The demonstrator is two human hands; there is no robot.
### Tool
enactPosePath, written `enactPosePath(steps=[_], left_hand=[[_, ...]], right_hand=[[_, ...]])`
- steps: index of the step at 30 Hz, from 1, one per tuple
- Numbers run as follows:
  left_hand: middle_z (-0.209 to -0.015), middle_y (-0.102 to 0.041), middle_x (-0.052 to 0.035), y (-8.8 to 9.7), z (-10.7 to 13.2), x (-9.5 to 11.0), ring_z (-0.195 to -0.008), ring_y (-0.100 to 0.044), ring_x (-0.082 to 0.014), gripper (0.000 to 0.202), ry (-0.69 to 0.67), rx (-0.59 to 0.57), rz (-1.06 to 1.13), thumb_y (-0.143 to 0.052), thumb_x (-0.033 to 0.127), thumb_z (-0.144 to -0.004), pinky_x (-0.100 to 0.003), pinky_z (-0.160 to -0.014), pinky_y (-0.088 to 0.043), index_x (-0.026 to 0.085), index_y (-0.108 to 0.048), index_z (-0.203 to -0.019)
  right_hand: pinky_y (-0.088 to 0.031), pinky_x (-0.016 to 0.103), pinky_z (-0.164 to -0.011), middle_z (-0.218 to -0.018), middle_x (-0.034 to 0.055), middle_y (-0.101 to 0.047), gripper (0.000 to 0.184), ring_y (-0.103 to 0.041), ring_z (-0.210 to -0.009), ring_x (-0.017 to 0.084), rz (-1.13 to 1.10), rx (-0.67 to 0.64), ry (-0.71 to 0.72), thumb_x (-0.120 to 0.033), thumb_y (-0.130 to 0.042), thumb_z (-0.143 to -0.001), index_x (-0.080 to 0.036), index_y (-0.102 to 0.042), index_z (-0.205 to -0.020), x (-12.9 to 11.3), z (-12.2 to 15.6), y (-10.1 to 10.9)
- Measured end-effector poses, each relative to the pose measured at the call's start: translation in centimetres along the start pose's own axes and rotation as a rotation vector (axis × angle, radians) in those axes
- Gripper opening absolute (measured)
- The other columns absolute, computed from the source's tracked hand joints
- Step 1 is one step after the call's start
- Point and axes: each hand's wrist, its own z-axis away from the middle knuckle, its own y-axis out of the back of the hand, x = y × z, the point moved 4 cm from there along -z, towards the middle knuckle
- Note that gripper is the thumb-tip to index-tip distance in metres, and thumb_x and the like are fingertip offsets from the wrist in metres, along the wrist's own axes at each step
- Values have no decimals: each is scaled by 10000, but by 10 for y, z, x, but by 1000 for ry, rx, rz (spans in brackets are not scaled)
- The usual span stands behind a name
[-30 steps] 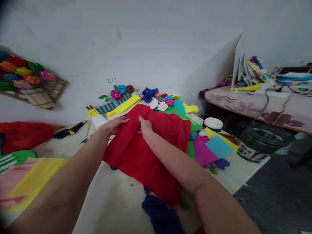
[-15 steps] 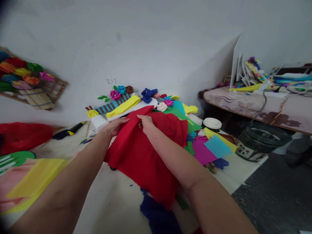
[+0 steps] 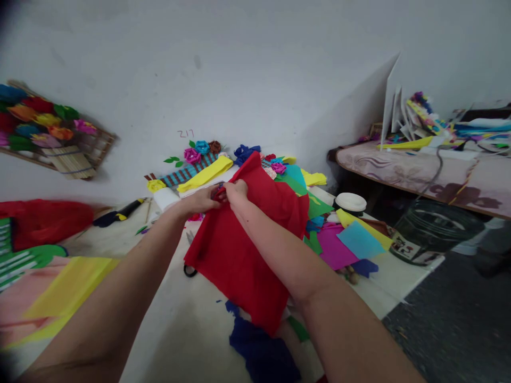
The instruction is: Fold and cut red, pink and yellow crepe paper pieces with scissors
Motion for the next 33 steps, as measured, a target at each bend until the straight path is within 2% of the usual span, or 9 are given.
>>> enactPosePath(steps=[2, 5, 8, 10, 14, 17, 22, 29, 33], left_hand=[[-755, -673, -41, 2, -2, -8, -917, -601, -257, 339, 56, 62, 57, -530, 39, -581, -278, -781, -469, 162, -654, -872], [-589, -641, -21, 8, -1, -19, -764, -639, -250, 373, 158, 75, 149, -471, -19, -562, -294, -692, -501, 174, -670, -812], [-575, -650, -29, 18, 5, -23, -671, -653, -261, 420, 272, 64, 252, -467, -39, -571, -354, -647, -523, 171, -677, -868], [-634, -676, -54, 27, 8, -24, -673, -660, -275, 420, 326, 85, 336, -488, -30, -606, -392, -639, -534, 159, -666, -935], [-697, -690, -107, 47, 10, -28, -678, -667, -281, 404, 425, 170, 481, -516, -3, -669, -416, -643, -555, 109, -624, -1041], [-712, -690, -121, 59, 8, -34, -675, -669, -271, 424, 400, 224, 568, -501, -17, -688, -402, -654, -567, 91, -599, -1086], [-802, -694, -132, 64, 6, -39, -733, -671, -262, 486, 287, 157, 648, -481, -43, -685, -383, -690, -569, 103, -566, -1141], [-836, -690, -133, 61, 10, -28, -776, -667, -255, 464, 208, 55, 687, -485, -24, -697, -397, -732, -556, 83, -563, -1142], [-793, -691, -117, 64, 14, -31, -793, -664, -251, 461, 202, 89, 713, -472, -24, -699, -372, -731, -559, 100, -566, -1132]], right_hand=[[-378, 174, -347, -397, -40, -507, 66, -519, -361, 108, 5, -34, -13, -102, -530, -772, -150, -488, -754, -2, 1, -2], [-389, 178, -373, -480, -14, -571, 59, -538, -398, 103, 37, -119, 16, -196, -532, -806, -149, -496, -805, -4, 0, -4], [-448, 203, -483, -670, 21, -647, 226, -599, -529, 107, 173, -156, 157, -373, -544, -804, -168, -528, -897, -4, -2, 2], [-485, 254, -655, -859, 45, -666, 347, -636, -734, 133, 341, -174, 291, -464, -559, -768, -195, -557, -987, -3, -4, 8], [-327, 383, -983, -1262, 79, -522, 612, -465, -1170, 229, 806, -292, 505, -577, -542, -729, -246, -476, -1240, 5, -6, 18], [-192, 429, -1054, -1393, 80, -377, 581, -329, -1275, 259, 1142, -307, 534, -506, -496, -797, -230, -424, -1304, 17, -12, 29], [-159, 490, -1042, -1429, 99, -308, 502, -283, -1289, 291, 1414, -171, 421, -404, -439, -842, -183, -442, -1293, 34, -25, 47], [-113, 522, -1029, -1424, 155, -293, 541, -239, -1293, 342, 1377, 77, 393, -408, -393, -846, -118, -425, -1302, 33, -30, 65], [-208, 499, -990, -1385, 189, -343, 529, -349, -1223, 347, 1327, 252, 366, -394, -404, -829, -100, -449, -1265, 21, -24, 72]])
